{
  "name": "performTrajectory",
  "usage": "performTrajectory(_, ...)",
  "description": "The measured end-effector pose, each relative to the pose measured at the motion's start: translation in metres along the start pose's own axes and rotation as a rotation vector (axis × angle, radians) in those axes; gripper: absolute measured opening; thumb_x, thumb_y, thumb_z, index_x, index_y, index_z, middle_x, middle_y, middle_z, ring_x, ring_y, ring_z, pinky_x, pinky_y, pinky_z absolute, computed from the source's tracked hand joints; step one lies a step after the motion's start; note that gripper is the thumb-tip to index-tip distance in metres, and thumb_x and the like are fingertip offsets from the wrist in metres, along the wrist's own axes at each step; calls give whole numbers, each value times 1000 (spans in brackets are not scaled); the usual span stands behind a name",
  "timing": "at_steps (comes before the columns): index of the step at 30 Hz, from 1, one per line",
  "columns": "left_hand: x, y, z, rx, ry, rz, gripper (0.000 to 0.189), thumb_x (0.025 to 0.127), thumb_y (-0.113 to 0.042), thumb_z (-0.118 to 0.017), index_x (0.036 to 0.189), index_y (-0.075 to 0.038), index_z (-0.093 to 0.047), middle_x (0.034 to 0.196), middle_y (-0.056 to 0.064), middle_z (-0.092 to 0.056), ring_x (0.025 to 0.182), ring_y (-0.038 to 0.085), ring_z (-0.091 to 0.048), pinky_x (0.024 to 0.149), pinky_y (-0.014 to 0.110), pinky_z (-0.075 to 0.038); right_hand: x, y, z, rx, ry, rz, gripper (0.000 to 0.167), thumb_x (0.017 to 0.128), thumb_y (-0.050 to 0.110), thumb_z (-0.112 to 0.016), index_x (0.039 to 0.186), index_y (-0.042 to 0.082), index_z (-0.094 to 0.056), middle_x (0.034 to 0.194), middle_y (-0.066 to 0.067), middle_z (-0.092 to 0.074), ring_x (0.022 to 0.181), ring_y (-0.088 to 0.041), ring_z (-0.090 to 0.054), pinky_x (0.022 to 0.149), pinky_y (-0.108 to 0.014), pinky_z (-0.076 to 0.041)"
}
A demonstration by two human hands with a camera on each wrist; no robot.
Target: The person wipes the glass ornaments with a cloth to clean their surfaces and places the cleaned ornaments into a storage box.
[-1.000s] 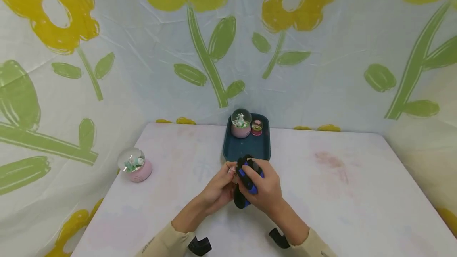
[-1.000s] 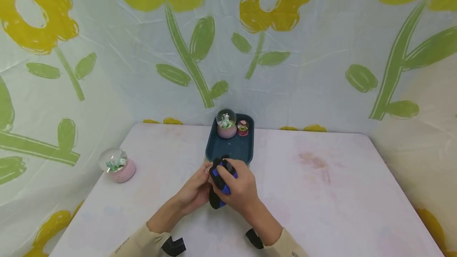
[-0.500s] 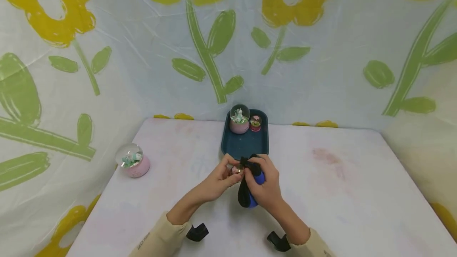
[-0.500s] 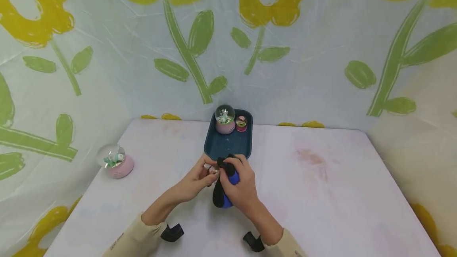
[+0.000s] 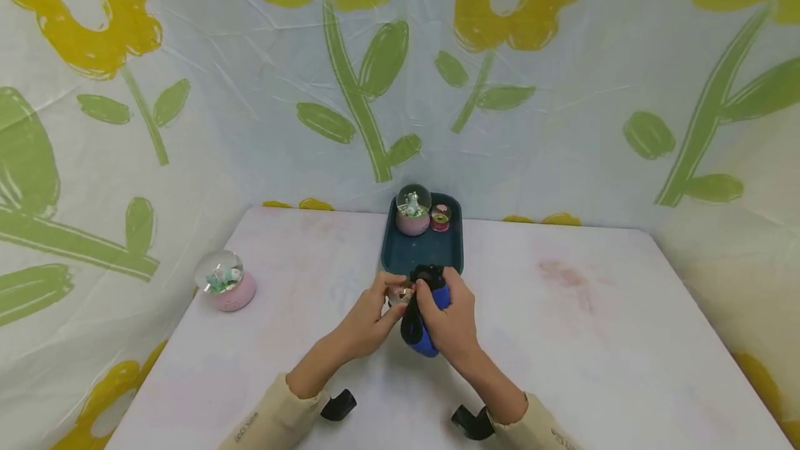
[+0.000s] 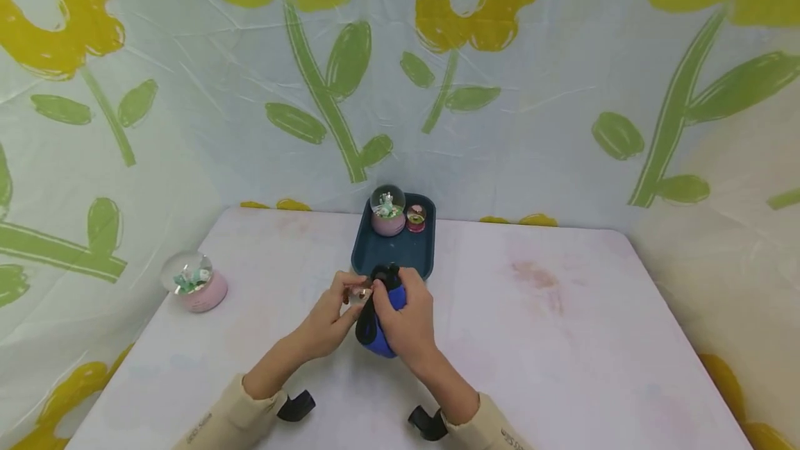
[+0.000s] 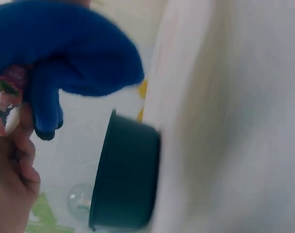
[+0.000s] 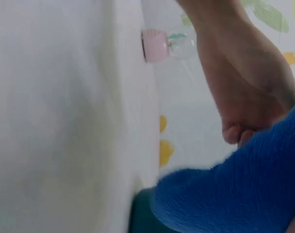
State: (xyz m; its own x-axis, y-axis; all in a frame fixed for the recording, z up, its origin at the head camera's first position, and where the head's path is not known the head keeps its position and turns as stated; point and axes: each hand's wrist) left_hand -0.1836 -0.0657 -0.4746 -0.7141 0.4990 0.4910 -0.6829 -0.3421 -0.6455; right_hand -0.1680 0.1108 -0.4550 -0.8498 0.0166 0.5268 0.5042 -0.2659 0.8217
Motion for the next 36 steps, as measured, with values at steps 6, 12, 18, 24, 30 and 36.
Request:
performTrajectory(6, 6, -5, -11, -602, 18, 70, 17, 105, -10, -37, 121, -6, -33, 91, 2, -52, 69, 10, -41, 58, 27, -34, 1, -7, 3, -119, -125, 433, 24, 86, 20, -69, 103, 4, -67, 99, -12, -62, 84, -23, -64, 72, -34, -57)
performTrajectory(12, 5, -6, -17, -1047, 170, 361, 24, 107, -37, -26, 112, -17, -36, 106, 2, -48, 81, 11, -48, 70, 27, -41, 12, -21, 12, -252, -117, 913, 31, 89, 32, -67, 100, 2, -67, 96, -23, -62, 76, -32, -64, 66, -39, -57)
performTrajectory(18, -2, -6, -16, -1081, 187, 451, 27, 105, -43, -30, 112, -18, -38, 107, 1, -48, 79, 11, -49, 72, 27, -44, 12, -22, 16, -271, -30, 974, 32, 90, 32, -65, 103, 3, -65, 98, -22, -62, 77, -30, -63, 67, -37, -56)
performTrajectory(24, 6, -4, -16, -721, 14, 222, 20, 106, -21, -39, 115, -6, -31, 86, -2, -47, 72, 9, -42, 63, 23, -34, 9, -24, 7, -70, -28, 483, 28, 87, 14, -67, 107, -5, -61, 97, -17, -61, 81, -26, -62, 75, -28, -55)
performTrajectory(30, 9, -1, -7, -153, -59, 187, 34, 100, -25, -56, 128, -12, -41, 78, -4, -49, 68, 9, -45, 54, 23, -38, 6, -24, 5, -38, 38, 39, 24, 88, 9, -66, 112, 6, -62, 101, -5, -66, 85, -16, -64, 69, -31, -56)
performTrajectory(36, 9, -1, 1, -50, -47, 166, 42, 95, -26, -64, 130, -16, -43, 86, -8, -58, 73, 12, -49, 57, 27, -40, 2, -26, 19, -206, 92, 72, 28, 89, 21, -70, 113, 8, -64, 105, -5, -66, 92, -19, -65, 75, -41, -56)
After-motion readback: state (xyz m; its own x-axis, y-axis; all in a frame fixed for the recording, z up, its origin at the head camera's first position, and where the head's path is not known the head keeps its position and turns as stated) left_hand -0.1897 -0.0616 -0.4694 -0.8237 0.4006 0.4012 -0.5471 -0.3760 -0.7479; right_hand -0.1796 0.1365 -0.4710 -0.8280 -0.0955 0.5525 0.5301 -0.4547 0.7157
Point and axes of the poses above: each hand's wrist, its own x-axis towards the middle knuckle, its own z-axis out of the back of the hand, y = z × x
